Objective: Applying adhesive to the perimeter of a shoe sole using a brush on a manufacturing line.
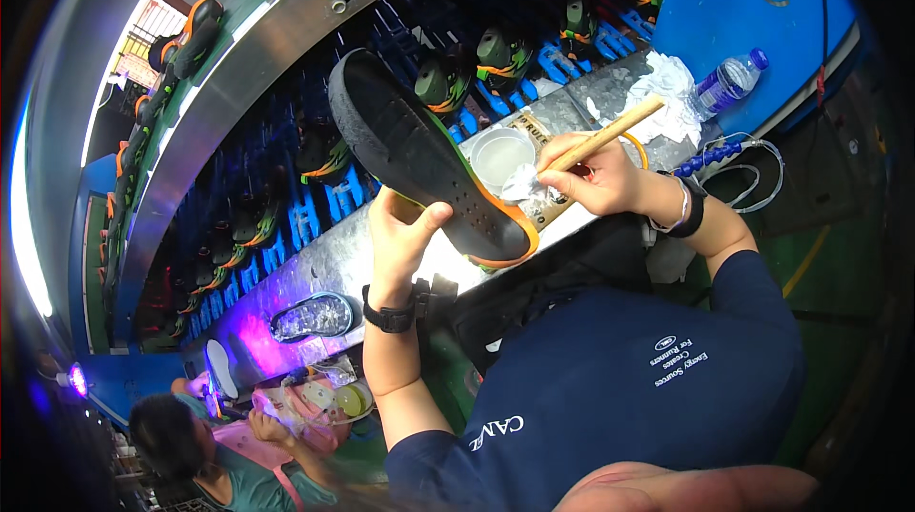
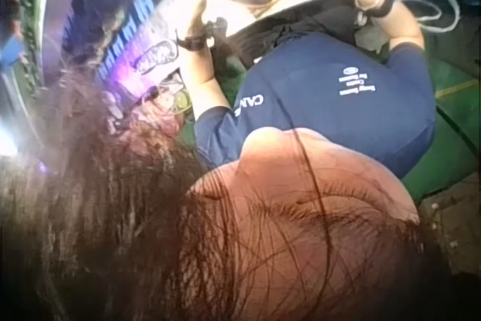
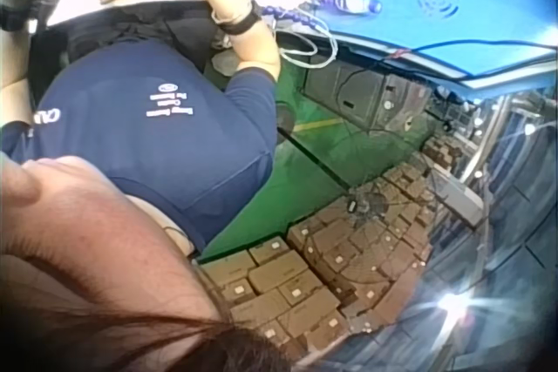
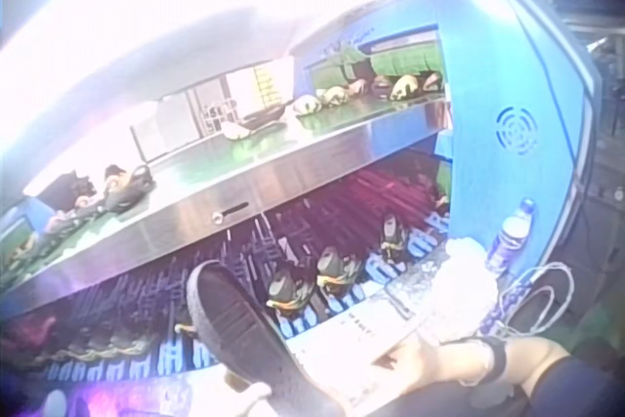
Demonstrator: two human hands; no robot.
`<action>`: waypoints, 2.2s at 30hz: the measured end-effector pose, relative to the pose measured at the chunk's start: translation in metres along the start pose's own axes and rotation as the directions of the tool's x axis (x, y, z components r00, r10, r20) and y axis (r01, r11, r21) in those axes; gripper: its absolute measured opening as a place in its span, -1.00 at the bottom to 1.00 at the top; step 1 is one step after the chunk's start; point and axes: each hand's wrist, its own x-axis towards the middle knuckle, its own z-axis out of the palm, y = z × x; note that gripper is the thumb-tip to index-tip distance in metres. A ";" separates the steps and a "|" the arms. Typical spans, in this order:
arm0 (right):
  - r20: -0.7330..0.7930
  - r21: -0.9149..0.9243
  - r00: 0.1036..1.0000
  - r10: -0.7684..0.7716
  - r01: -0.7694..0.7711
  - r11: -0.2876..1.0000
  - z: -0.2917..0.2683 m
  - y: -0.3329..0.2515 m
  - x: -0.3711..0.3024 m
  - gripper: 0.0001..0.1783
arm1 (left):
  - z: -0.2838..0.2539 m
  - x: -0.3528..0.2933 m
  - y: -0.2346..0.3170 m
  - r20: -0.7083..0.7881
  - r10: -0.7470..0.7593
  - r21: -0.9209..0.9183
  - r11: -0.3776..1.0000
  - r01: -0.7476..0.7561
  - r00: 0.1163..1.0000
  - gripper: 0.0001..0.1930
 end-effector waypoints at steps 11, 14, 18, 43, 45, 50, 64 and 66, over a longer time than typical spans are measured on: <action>0.007 -0.095 0.983 -0.186 0.186 0.978 0.012 -0.002 0.001 -0.88 | 0.005 -0.001 0.001 0.011 -0.103 -0.063 0.993 0.103 0.995 -0.51; -0.003 -0.170 0.959 -0.284 0.280 0.945 0.013 -0.007 0.009 -0.86 | 0.008 -0.004 0.001 0.018 -0.127 -0.070 0.989 0.128 0.992 -0.50; -0.057 -0.228 0.915 -0.398 0.377 0.898 0.014 -0.008 0.019 -0.85 | 0.009 -0.004 0.000 0.020 -0.156 -0.063 0.986 0.157 0.988 -0.50; -0.080 -0.405 0.814 -0.575 0.500 0.765 0.010 -0.008 0.044 -0.83 | 0.018 -0.007 0.017 0.118 -0.279 0.021 0.960 0.279 0.953 -0.50; -0.080 -0.376 0.853 -0.516 0.454 0.808 0.013 -0.011 0.035 -0.84 | 0.018 -0.006 0.019 0.105 -0.276 0.056 0.961 0.272 0.955 -0.50; -0.081 -0.333 0.865 -0.496 0.445 0.831 0.021 -0.012 0.015 -0.83 | 0.015 -0.005 0.021 0.090 -0.285 0.050 0.958 0.281 0.954 -0.51; -0.002 0.009 1.000 0.002 -0.002 1.000 0.005 -0.025 -0.033 -0.94 | 0.019 0.017 0.030 0.084 -0.193 0.171 0.969 0.177 0.978 -0.47; -0.186 0.176 0.982 -0.005 0.039 0.984 -0.011 -0.029 -0.040 -0.95 | 0.028 0.026 0.032 0.093 -0.177 0.163 0.973 0.161 0.980 -0.45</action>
